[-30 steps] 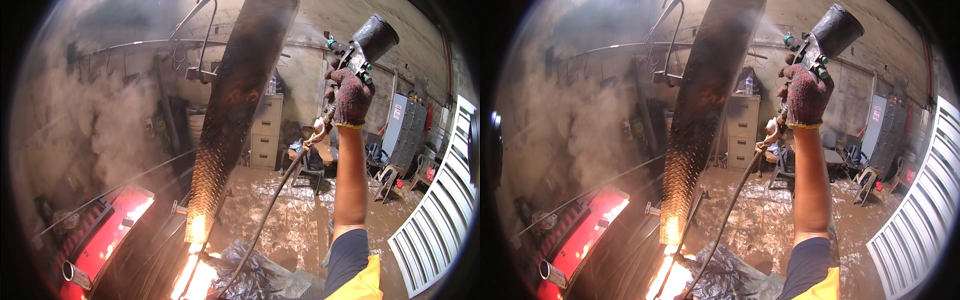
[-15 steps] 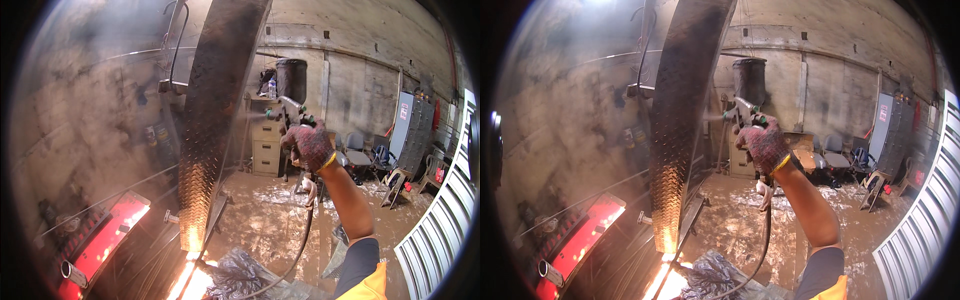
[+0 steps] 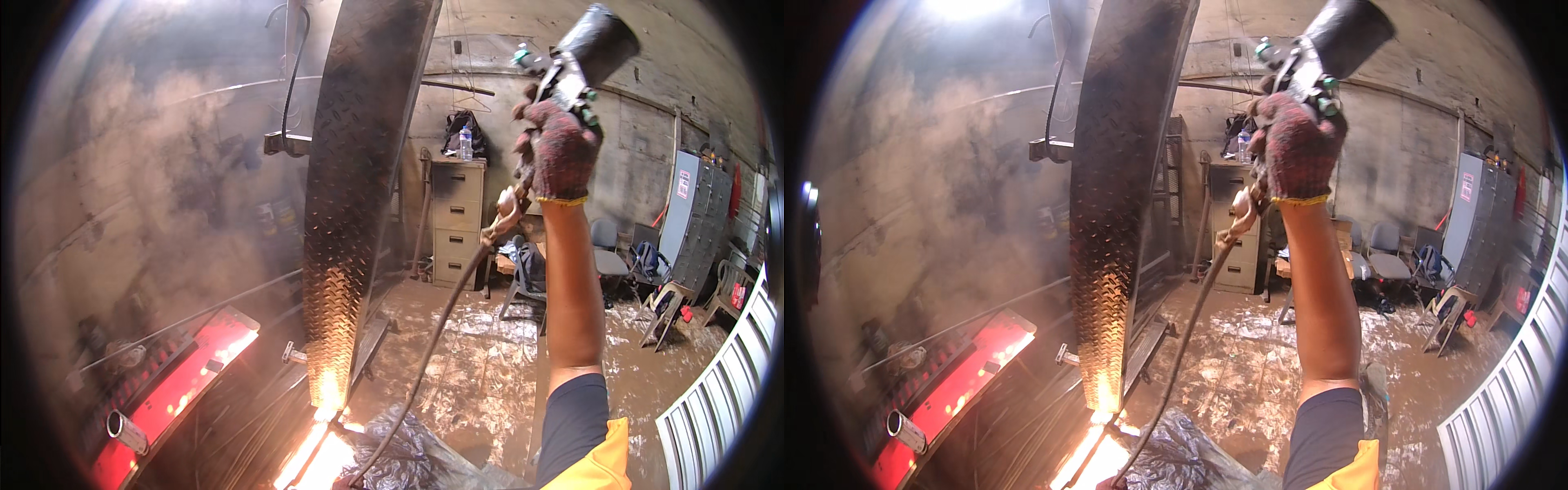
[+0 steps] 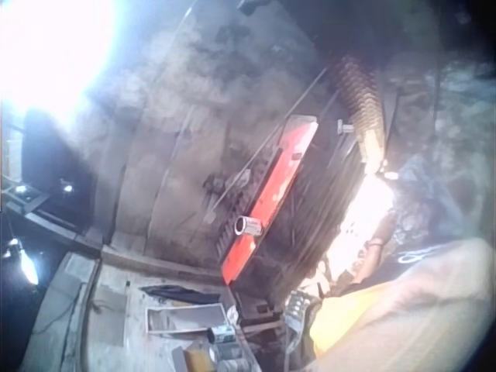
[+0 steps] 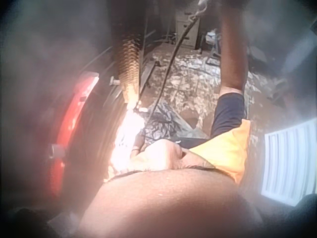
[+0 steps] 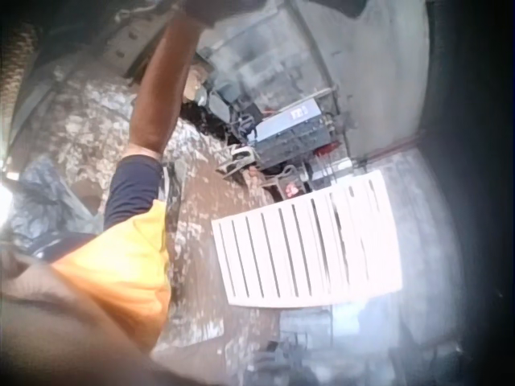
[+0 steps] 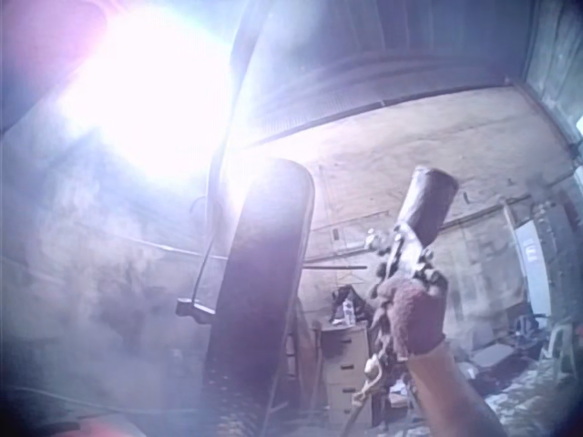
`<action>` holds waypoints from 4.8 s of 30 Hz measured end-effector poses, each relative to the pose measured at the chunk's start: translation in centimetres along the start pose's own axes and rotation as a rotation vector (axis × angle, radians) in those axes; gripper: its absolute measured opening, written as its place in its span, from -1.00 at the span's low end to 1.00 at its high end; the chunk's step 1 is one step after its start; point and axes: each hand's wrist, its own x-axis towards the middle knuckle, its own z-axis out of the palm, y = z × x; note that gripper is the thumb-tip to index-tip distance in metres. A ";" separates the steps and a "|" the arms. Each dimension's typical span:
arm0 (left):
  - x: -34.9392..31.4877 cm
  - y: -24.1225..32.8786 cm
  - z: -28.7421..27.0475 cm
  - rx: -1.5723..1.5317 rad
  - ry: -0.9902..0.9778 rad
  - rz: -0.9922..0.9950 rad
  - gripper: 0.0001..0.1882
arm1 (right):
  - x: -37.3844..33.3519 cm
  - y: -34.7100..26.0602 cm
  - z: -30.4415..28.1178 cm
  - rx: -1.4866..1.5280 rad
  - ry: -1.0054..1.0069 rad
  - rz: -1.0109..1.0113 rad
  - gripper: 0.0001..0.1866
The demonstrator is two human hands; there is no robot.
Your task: The person uses a handheld spray gun to apply black paint to a long metal beam with a diamond plate pattern. They move the spray gun along the length of the beam, covering different sections while standing in a workshop.
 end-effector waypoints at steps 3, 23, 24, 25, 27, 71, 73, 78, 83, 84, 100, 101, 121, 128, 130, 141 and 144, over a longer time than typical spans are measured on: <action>0.9 2.4 -0.1 0.055 -0.042 -0.030 -0.59 | 0.3 -1.2 -0.7 0.157 0.042 0.020 -0.89; -11.2 -5.2 -3.9 0.152 0.036 -0.447 -0.68 | -32.3 20.3 -12.7 -0.319 -0.490 1.029 -0.59; -11.8 -5.3 -3.8 0.201 0.030 -0.467 -0.68 | -32.6 21.0 -12.2 -0.289 -0.476 1.029 -0.67; -12.2 -5.5 -3.5 0.215 0.024 -0.581 -0.67 | -32.8 21.6 -12.0 -0.261 -0.461 1.029 -0.75; -13.1 -5.9 -3.3 0.242 0.040 -0.535 -0.66 | -32.9 23.6 -12.2 -0.198 -0.449 0.975 -0.72; -13.6 -1.9 -3.9 0.344 0.000 -0.623 -0.67 | -30.4 21.3 -14.8 0.171 -0.391 0.886 -0.35; -13.2 -1.2 -3.9 0.345 0.009 -0.614 -0.67 | -28.5 21.9 -13.7 0.552 -0.244 0.868 -0.28; -13.5 -1.7 -3.9 0.456 0.001 -0.549 -0.68 | -21.8 17.6 -11.1 0.683 -0.130 0.519 -0.11; -15.0 -4.3 -3.7 0.468 0.084 -0.462 -0.71 | -22.6 16.5 -12.1 0.342 -0.242 0.592 -0.11; -14.8 -4.1 -3.6 0.460 0.093 -0.406 -0.71 | -24.1 17.0 -12.3 0.570 -0.164 0.735 -0.15; -24.9 -12.7 -5.4 0.662 -0.275 -0.694 -0.63 | -49.1 29.6 -13.9 -0.049 -0.353 0.852 -0.36; -28.2 -15.8 -5.6 0.914 -0.450 -0.523 -0.62 | -49.0 30.1 -13.0 0.119 -0.256 0.874 -0.34; -28.8 -10.9 -5.9 0.881 -0.300 -0.931 -0.70 | -53.2 30.2 -11.4 -0.169 -0.238 0.755 -0.54; -32.9 -15.0 -5.8 0.979 -0.309 -0.792 -0.63 | -50.5 27.3 -10.2 -0.158 -0.280 0.663 -0.49; -31.7 -15.1 -6.1 0.882 -0.248 -0.822 -0.60 | -53.5 28.6 -11.1 -0.139 -0.222 0.671 -0.46; -28.0 -10.1 -6.6 0.579 -0.069 -0.949 -0.69 | -56.5 31.3 -13.2 -0.339 -0.383 0.819 -0.47; -27.6 -10.8 -7.0 0.518 -0.113 -0.940 -0.66 | -55.4 32.0 -12.1 -0.033 -0.119 0.809 -0.48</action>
